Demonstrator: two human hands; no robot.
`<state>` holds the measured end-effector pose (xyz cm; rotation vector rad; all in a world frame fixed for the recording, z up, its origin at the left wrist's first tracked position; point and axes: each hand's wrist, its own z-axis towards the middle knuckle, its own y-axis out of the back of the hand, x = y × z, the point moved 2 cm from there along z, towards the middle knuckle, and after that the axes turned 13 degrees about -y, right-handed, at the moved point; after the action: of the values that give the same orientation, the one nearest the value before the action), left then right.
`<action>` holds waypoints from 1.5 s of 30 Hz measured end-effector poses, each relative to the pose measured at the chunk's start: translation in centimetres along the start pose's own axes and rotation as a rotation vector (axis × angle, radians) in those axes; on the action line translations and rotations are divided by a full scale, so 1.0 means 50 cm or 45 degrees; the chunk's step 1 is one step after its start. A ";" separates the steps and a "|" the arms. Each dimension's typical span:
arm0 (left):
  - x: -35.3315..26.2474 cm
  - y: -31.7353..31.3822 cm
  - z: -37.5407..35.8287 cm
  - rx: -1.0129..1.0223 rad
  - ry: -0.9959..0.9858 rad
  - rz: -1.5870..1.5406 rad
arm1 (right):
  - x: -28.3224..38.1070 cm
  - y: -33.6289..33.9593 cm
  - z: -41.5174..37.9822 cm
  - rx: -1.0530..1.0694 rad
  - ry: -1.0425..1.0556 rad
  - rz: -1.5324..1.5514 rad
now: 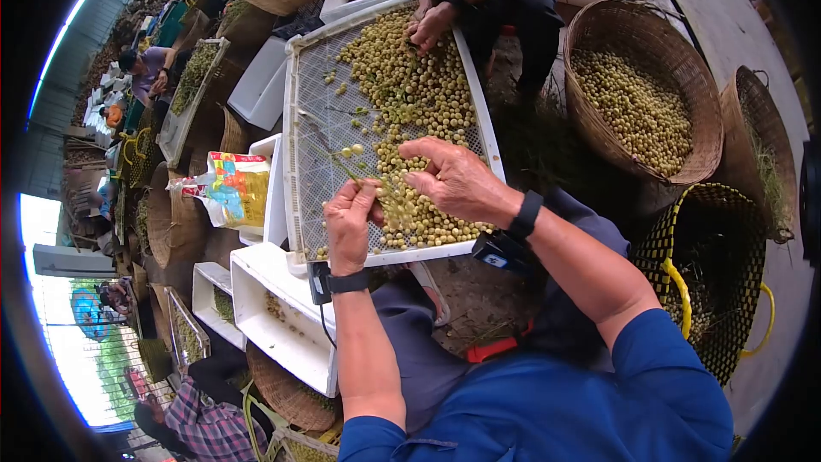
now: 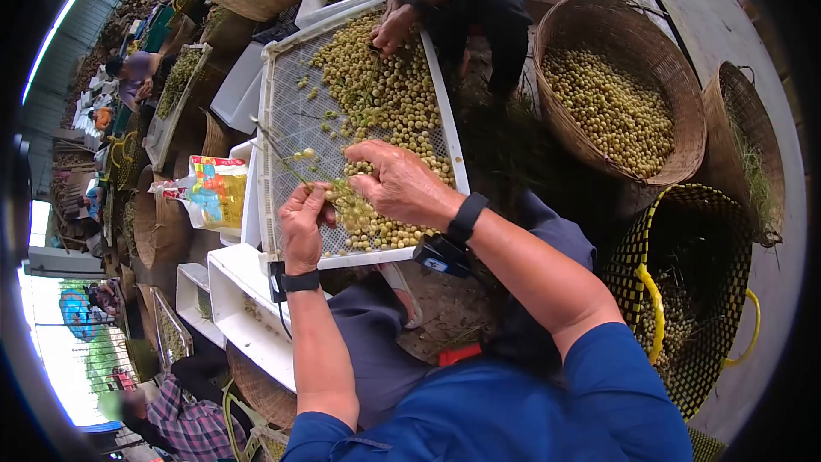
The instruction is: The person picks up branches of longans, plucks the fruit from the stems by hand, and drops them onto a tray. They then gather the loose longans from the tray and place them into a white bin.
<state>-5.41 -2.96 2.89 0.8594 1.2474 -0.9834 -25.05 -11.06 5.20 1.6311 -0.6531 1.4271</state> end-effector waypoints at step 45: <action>0.036 -0.008 -0.002 0.351 0.180 0.134 | -0.062 0.041 0.060 -0.120 -0.655 1.414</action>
<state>-5.76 -3.22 1.11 1.2154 1.1872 -1.0381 -25.83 -15.08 2.74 1.6053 -2.1187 1.6145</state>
